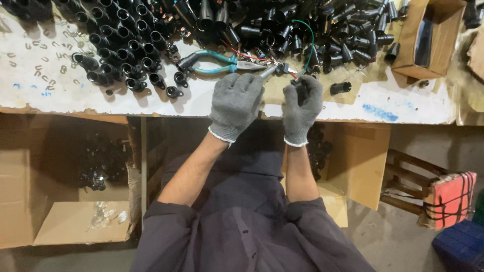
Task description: The person sits at a workbench assembling black plastic lamp socket components, fitting internal metal and wire parts into the housings by hand and occasionally using pliers to adjust or crimp parts. Finished assemblies are placed into a cardboard box beside the bench.
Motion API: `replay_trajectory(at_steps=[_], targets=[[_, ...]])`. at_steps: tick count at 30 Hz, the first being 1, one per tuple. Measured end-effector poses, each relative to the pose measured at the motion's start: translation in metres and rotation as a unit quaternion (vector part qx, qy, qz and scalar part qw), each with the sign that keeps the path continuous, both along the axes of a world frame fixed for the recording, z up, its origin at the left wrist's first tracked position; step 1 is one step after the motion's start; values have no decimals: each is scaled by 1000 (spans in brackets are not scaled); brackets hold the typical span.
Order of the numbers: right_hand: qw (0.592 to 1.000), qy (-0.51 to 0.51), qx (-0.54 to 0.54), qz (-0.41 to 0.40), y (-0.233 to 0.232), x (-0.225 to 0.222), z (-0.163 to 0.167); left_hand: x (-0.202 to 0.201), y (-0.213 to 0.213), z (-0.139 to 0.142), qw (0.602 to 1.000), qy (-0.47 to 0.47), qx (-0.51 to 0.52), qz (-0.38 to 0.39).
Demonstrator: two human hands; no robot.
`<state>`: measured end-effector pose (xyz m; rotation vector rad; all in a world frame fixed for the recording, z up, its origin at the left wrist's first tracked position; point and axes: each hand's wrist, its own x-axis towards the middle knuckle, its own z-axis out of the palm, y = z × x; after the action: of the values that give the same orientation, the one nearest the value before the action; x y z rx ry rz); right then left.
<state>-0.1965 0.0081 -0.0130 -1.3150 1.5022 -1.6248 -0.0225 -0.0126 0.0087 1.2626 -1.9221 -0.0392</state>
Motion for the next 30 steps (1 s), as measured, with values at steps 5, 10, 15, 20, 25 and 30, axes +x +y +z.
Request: replay_trajectory(at_steps=[5, 10, 15, 20, 25, 30], targets=[[991, -129, 20, -13, 3, -4, 0, 2, 5, 0, 996, -47, 43, 60], [993, -112, 17, -19, 6, -6, 0, 3, 11, 0, 998, -41, 34, 22], [999, -49, -1, -21, 8, -5, -7, 5, 15, 1, 999, -27, 31, 8], [999, -41, -8, -12, 10, -4, -10, 6, 16, 4, 998, -9, 64, 26], [999, -39, -16, -2, 8, -2, -11, 6, 15, 7, 997, -17, 65, 40], [998, -52, -46, 13, 10, -4, -21, 10, 18, 8, 998, 55, 32, 16]])
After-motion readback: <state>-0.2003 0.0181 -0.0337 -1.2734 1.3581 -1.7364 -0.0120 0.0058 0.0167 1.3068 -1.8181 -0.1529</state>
